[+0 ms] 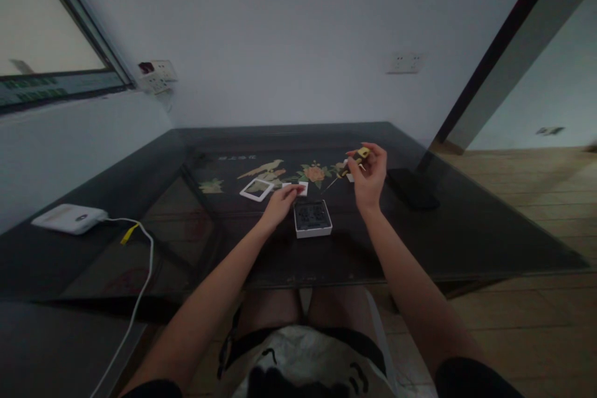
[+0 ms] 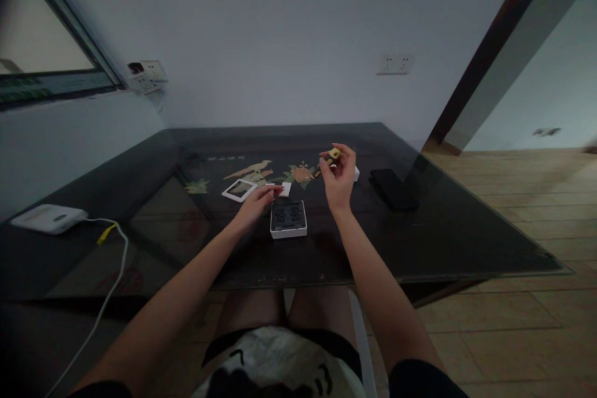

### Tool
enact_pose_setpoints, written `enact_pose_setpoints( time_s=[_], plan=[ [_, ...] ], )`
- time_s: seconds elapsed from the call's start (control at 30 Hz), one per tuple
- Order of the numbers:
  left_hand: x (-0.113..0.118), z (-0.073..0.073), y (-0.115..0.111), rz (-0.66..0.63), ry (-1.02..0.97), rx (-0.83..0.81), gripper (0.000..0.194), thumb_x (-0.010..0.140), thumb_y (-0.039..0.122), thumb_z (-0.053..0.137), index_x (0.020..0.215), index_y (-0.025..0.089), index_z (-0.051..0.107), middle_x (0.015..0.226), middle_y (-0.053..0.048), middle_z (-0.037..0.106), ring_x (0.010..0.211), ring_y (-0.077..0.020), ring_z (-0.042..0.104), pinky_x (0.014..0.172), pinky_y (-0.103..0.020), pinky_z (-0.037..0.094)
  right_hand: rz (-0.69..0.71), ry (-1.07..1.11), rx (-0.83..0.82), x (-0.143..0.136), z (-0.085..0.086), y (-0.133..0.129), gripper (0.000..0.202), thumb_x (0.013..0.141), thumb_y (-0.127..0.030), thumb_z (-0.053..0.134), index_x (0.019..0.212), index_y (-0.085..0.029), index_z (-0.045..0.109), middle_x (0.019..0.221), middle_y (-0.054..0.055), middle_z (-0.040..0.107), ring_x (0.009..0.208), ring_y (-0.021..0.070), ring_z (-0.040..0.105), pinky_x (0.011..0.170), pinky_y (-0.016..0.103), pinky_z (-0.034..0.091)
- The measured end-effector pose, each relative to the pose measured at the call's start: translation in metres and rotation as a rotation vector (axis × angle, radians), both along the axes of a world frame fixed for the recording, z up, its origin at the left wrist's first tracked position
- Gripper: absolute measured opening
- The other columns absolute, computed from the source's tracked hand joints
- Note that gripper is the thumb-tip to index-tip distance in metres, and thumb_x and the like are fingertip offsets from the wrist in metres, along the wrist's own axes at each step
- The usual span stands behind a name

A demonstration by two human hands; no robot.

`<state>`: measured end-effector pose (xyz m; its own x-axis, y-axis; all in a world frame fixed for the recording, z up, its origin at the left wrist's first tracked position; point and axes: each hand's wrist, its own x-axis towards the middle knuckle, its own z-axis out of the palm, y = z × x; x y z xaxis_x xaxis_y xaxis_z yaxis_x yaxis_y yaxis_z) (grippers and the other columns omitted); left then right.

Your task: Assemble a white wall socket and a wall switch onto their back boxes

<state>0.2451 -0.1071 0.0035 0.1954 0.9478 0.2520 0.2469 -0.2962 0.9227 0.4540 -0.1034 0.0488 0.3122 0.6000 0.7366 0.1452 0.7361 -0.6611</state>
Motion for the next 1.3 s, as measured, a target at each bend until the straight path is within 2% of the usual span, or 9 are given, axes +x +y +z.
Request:
enact_pose_setpoints(
  time_s=[0.13,0.27,0.4,0.53,0.7,0.83,1.03,1.13,1.3],
  plan=[
    [-0.01,-0.005,0.013,0.117,-0.067,0.001,0.027,0.084,0.014,0.046,0.103,0.015,0.065,0.107,-0.009,0.068,0.1,-0.0199,0.063,0.09,-0.035,0.048,0.027,0.162,-0.193,0.004,-0.016,0.018,0.041,0.07,-0.029,0.07,0.099,-0.025,0.041,0.09,-0.001,0.056,0.076,0.0147,0.062,0.061,0.027,0.056],
    [-0.011,-0.01,0.015,0.221,0.101,0.165,0.026,0.082,0.012,0.049,0.104,0.015,0.063,0.107,-0.009,0.065,0.1,-0.0196,0.06,0.089,-0.035,0.048,0.151,0.144,-0.416,-0.008,-0.04,0.029,0.04,0.062,-0.032,0.073,0.087,-0.023,0.043,0.088,-0.001,0.054,0.071,0.015,0.06,0.055,0.029,0.058],
    [-0.011,-0.013,0.011,0.163,0.353,0.343,0.021,0.083,0.015,0.052,0.101,0.017,0.064,0.103,-0.008,0.065,0.101,-0.0207,0.058,0.092,-0.036,0.045,0.251,0.099,-0.571,-0.017,-0.062,0.034,0.032,0.064,-0.036,0.069,0.082,-0.022,0.047,0.087,0.001,0.056,0.078,0.0169,0.061,0.059,0.032,0.059],
    [-0.012,-0.014,0.01,0.107,0.484,0.345,0.019,0.086,0.017,0.05,0.097,0.017,0.066,0.098,-0.007,0.066,0.097,-0.021,0.06,0.09,-0.035,0.046,0.356,-0.023,-0.656,-0.018,-0.075,0.037,0.024,0.069,-0.034,0.065,0.086,-0.02,0.056,0.085,0.002,0.062,0.078,0.0167,0.064,0.066,0.034,0.059],
    [-0.011,-0.018,0.01,0.097,0.521,0.323,0.02,0.086,0.018,0.049,0.096,0.017,0.066,0.099,-0.007,0.067,0.098,-0.0213,0.06,0.09,-0.035,0.046,0.433,-0.203,-0.639,-0.016,-0.078,0.04,0.017,0.064,-0.024,0.069,0.08,-0.017,0.065,0.077,0.003,0.068,0.076,0.018,0.066,0.077,0.036,0.054],
    [-0.015,-0.019,0.015,0.102,0.516,0.299,0.022,0.086,0.016,0.048,0.095,0.018,0.067,0.099,-0.007,0.069,0.095,-0.021,0.062,0.088,-0.035,0.047,0.404,-0.306,-0.571,-0.014,-0.079,0.044,0.018,0.061,-0.019,0.071,0.078,-0.018,0.067,0.08,0.003,0.069,0.078,0.0184,0.065,0.083,0.037,0.051],
    [-0.049,-0.01,0.042,0.374,0.372,0.244,0.023,0.083,0.011,0.047,0.094,0.016,0.067,0.095,-0.007,0.07,0.085,-0.0174,0.064,0.079,-0.029,0.05,0.377,-0.409,-0.505,-0.016,-0.081,0.047,0.018,0.063,-0.018,0.07,0.081,-0.017,0.068,0.082,0.004,0.071,0.077,0.0188,0.066,0.077,0.034,0.052],
    [-0.058,-0.009,0.054,0.428,0.519,0.222,0.022,0.082,0.014,0.05,0.095,0.017,0.067,0.092,-0.006,0.071,0.078,-0.0171,0.064,0.076,-0.028,0.05,0.34,-0.443,-0.479,-0.016,-0.078,0.046,0.014,0.068,-0.019,0.066,0.082,-0.017,0.07,0.082,0.005,0.071,0.078,0.0192,0.066,0.077,0.034,0.052],
    [-0.047,-0.016,0.064,0.372,0.774,0.261,0.014,0.077,0.019,0.058,0.085,0.02,0.069,0.089,-0.007,0.071,0.084,-0.021,0.063,0.08,-0.031,0.048,0.249,-0.463,-0.426,-0.014,-0.065,0.038,0.015,0.078,-0.027,0.059,0.085,-0.02,0.07,0.092,0.006,0.071,0.089,0.0207,0.064,0.083,0.036,0.05]
  ],
)
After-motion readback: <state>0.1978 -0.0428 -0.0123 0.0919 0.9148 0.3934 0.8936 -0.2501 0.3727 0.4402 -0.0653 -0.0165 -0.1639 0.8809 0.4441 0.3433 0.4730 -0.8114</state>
